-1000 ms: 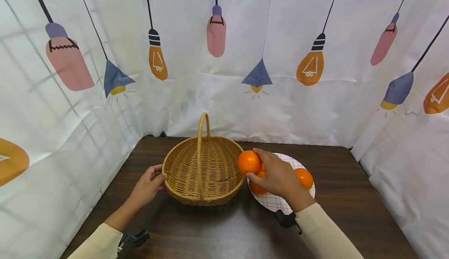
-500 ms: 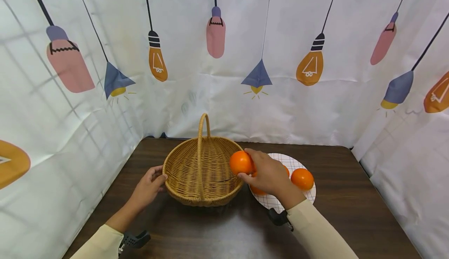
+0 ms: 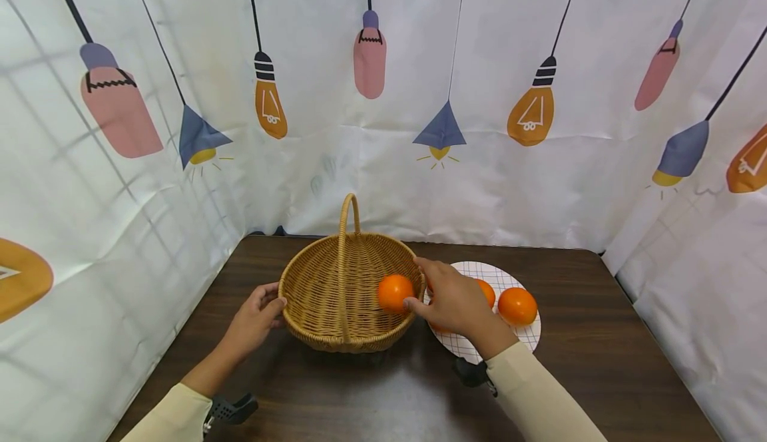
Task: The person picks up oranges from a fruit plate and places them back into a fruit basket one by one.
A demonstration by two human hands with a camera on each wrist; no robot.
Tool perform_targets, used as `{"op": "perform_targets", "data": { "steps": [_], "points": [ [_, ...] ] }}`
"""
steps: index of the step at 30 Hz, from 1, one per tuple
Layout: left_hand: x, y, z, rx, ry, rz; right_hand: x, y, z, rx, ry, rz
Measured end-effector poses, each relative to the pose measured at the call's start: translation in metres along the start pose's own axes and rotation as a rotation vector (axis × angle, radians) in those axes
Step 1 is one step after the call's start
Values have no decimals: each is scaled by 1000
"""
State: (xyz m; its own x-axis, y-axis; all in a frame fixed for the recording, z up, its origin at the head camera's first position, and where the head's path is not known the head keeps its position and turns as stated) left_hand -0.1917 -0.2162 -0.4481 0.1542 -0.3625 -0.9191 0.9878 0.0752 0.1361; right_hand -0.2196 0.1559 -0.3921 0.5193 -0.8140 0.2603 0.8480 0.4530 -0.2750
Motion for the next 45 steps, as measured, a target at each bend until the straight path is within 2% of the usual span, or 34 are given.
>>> {"op": "perform_targets", "data": {
  "steps": [12, 21, 45],
  "points": [
    [-4, 2, -2, 5, 20, -8, -14, 15, -3, -19, 26, 22],
    [-4, 1, -1, -4, -24, -8, -27, 27, -6, 16, 7, -35],
    [-2, 3, 1, 11, -2, -2, -52, 53, -7, 4, 8, -94]
  ]
}}
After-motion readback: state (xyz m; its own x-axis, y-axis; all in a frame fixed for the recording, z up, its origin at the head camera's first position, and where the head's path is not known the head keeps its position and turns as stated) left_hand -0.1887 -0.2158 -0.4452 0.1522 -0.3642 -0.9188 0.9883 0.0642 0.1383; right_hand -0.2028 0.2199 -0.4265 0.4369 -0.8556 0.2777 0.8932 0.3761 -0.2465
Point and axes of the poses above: each hand's wrist, its own y-axis away from the middle knuckle, its own z-axis out of the back of the hand, x = y × z, the point moved 2 cm from there along -y, towards the middle knuckle, and after that the axes turned 5 degrees about z, right-handed, at the moved point
